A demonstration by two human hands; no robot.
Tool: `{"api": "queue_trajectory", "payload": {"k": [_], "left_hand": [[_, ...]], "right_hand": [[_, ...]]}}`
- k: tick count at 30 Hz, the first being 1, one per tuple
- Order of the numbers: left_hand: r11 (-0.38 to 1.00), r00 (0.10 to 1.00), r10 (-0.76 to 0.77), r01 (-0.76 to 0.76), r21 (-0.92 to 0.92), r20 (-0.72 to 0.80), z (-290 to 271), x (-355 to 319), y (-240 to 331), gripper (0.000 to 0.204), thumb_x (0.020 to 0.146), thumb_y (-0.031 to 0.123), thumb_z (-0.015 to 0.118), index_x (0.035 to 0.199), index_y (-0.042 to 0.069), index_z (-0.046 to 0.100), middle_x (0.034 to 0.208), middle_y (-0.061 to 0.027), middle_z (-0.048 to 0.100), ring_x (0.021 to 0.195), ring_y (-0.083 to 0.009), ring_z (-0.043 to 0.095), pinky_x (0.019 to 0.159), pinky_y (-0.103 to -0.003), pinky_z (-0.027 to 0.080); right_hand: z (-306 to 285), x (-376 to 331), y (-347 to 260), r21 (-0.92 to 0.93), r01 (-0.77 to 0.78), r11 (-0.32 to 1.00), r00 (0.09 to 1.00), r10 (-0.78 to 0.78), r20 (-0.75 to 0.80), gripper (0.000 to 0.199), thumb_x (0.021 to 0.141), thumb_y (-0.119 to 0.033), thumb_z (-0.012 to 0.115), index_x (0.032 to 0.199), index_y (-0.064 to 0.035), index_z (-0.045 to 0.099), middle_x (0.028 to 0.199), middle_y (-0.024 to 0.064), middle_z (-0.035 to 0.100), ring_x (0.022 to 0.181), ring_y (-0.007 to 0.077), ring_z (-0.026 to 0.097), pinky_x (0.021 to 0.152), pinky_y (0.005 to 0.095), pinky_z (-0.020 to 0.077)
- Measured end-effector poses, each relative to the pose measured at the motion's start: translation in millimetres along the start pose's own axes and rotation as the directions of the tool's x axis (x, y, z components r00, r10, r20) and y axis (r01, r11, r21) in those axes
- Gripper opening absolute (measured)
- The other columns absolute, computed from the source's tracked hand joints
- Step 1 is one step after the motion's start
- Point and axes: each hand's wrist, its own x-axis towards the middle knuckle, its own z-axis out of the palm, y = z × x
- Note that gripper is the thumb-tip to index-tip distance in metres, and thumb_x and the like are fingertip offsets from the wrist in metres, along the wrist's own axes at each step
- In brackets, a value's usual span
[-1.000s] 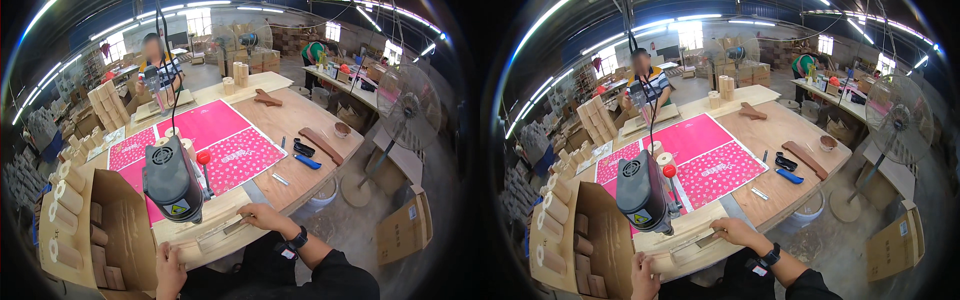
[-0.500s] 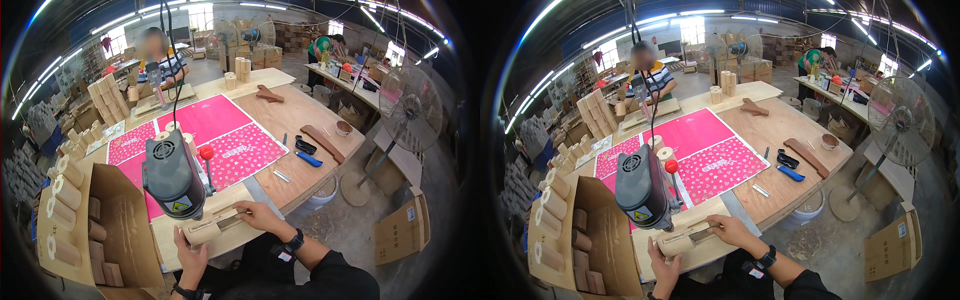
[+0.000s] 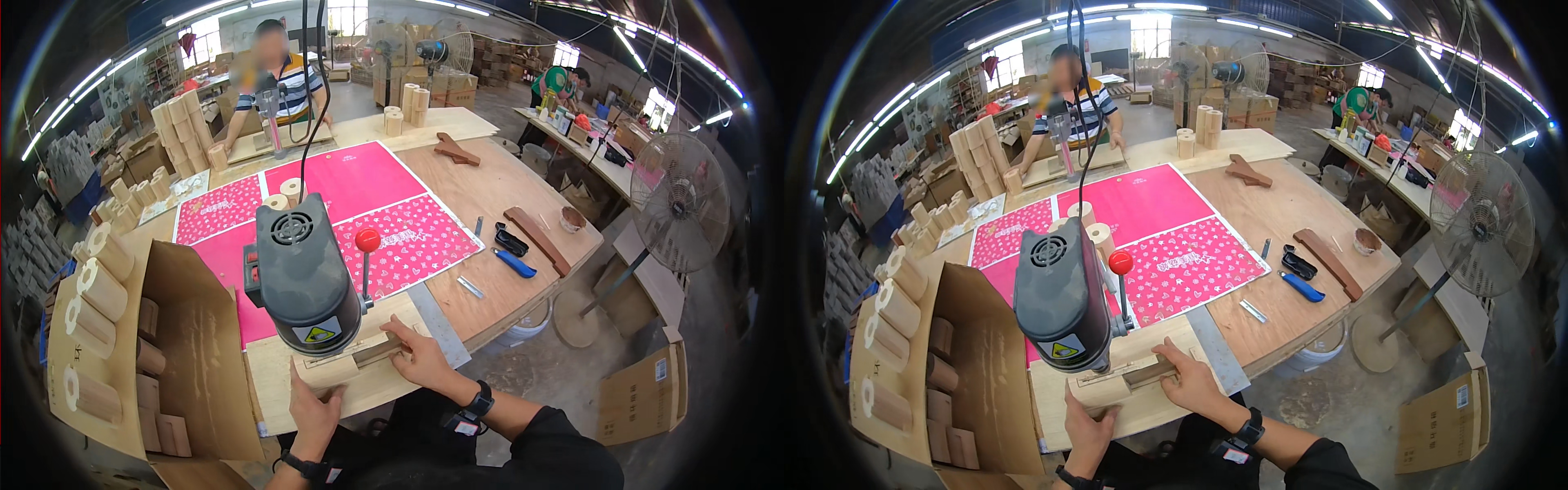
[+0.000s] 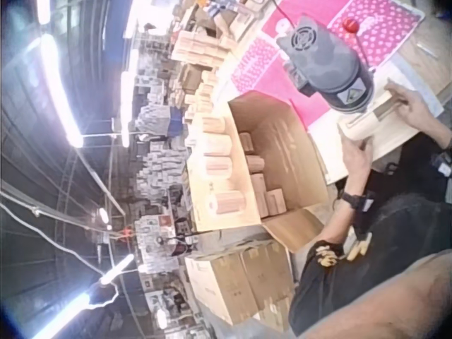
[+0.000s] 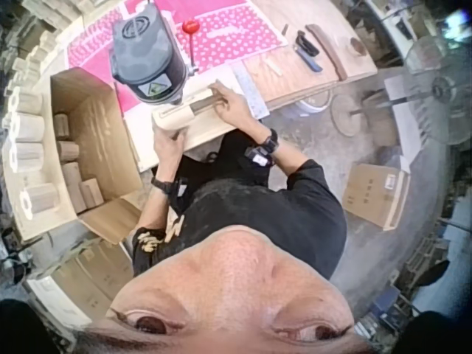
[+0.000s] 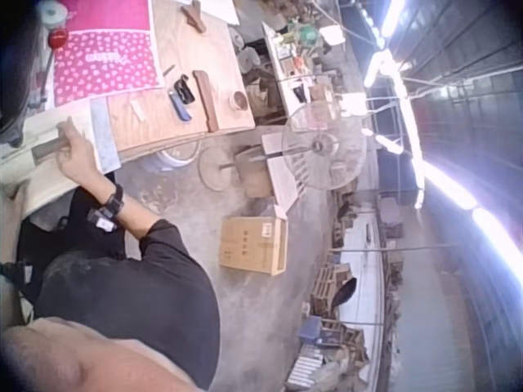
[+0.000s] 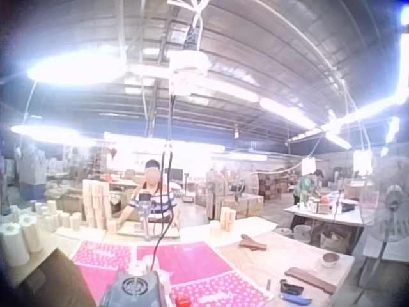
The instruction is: Drilling or milling central holes into small wooden cylinders using an industrial stationary machine.
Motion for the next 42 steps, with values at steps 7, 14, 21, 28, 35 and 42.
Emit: {"api": "queue_trajectory", "payload": {"k": [7, 14, 21, 28, 35, 42], "left_hand": [[0.994, 0.997, -0.074, 0.073, 0.076, 0.001, 0, 2, -3, 0.092, 0.073, 0.013, 0.083, 0.147, -0.004, 0.030, 0.117, -0.0239, 0.063, 0.105, -0.0381, 0.064, 0.083, -0.043, 0.053], [0.986, 0.994, 0.095, -0.086, 0.144, -0.058, 4, -1, -17, 0.089, 0.075, 0.019, 0.082, 0.145, -0.006, 0.033, 0.110, -0.0213, 0.065, 0.094, -0.0375, 0.066, 0.076, -0.042, 0.054], [0.987, 0.998, 0.060, -0.054, 0.151, -0.037, 3, -1, -18, 0.092, 0.075, 0.022, 0.082, 0.145, -0.010, 0.030, 0.099, -0.0209, 0.064, 0.087, -0.0354, 0.066, 0.070, -0.041, 0.054], [0.981, 0.997, 0.079, -0.073, 0.178, -0.025, 0, 0, -17, 0.094, 0.075, 0.021, 0.082, 0.146, -0.009, 0.027, 0.102, -0.0220, 0.063, 0.087, -0.0356, 0.066, 0.069, -0.041, 0.054], [0.984, 0.995, 0.093, -0.085, 0.156, -0.045, 0, 0, -17, 0.092, 0.075, 0.018, 0.082, 0.145, -0.010, 0.029, 0.102, -0.0229, 0.063, 0.087, -0.0364, 0.066, 0.069, -0.041, 0.054], [0.979, 0.996, 0.078, -0.069, 0.194, -0.039, 13, 1, -3, 0.091, 0.075, 0.020, 0.081, 0.143, -0.012, 0.030, 0.107, -0.0256, 0.062, 0.090, -0.0369, 0.066, 0.072, -0.041, 0.055]], "right_hand": [[-25, 21, -9, -0.072, -0.017, 0.997, 0.986, 0.029, 0.162, 0.055, 0.087, -0.020, 0.064, 0.140, -0.0173, 0.050, 0.134, 0.0177, 0.059, 0.075, 0.0229, 0.067, 0.073, 0.0361, 0.0543], [-70, 117, -102, 0.190, 0.065, 0.980, 0.997, -0.072, 0.027, 0.043, 0.105, -0.038, 0.046, 0.115, 0.0004, 0.062, 0.074, 0.0038, 0.060, 0.066, 0.0095, 0.056, 0.061, 0.0253, 0.0451], [-74, 94, -152, 0.301, 0.055, 0.952, 0.998, -0.057, 0.001, 0.039, 0.104, -0.031, 0.048, 0.085, -0.0001, 0.063, 0.068, 0.0013, 0.052, 0.060, 0.0091, 0.048, 0.056, 0.0250, 0.0370], [-47, 15, -94, -0.151, 0.514, 0.844, 0.856, -0.516, 0.028, 0.011, 0.080, -0.009, 0.075, 0.087, -0.0028, 0.070, 0.074, 0.0097, 0.060, 0.065, 0.0237, 0.057, 0.058, 0.0338, 0.0430], [-15, 19, -44, -0.270, 0.630, 0.728, 0.759, -0.651, 0.013, 0.021, 0.078, -0.010, 0.076, 0.097, -0.0042, 0.072, 0.084, 0.0092, 0.066, 0.068, 0.0241, 0.059, 0.060, 0.0343, 0.0476], [-54, 86, -144, 0.010, 0.247, 0.969, 0.954, -0.242, -0.175, 0.027, 0.099, -0.024, 0.058, 0.092, 0.0012, 0.067, 0.063, 0.0101, 0.052, 0.053, 0.0158, 0.045, 0.051, 0.0320, 0.0356]]}}
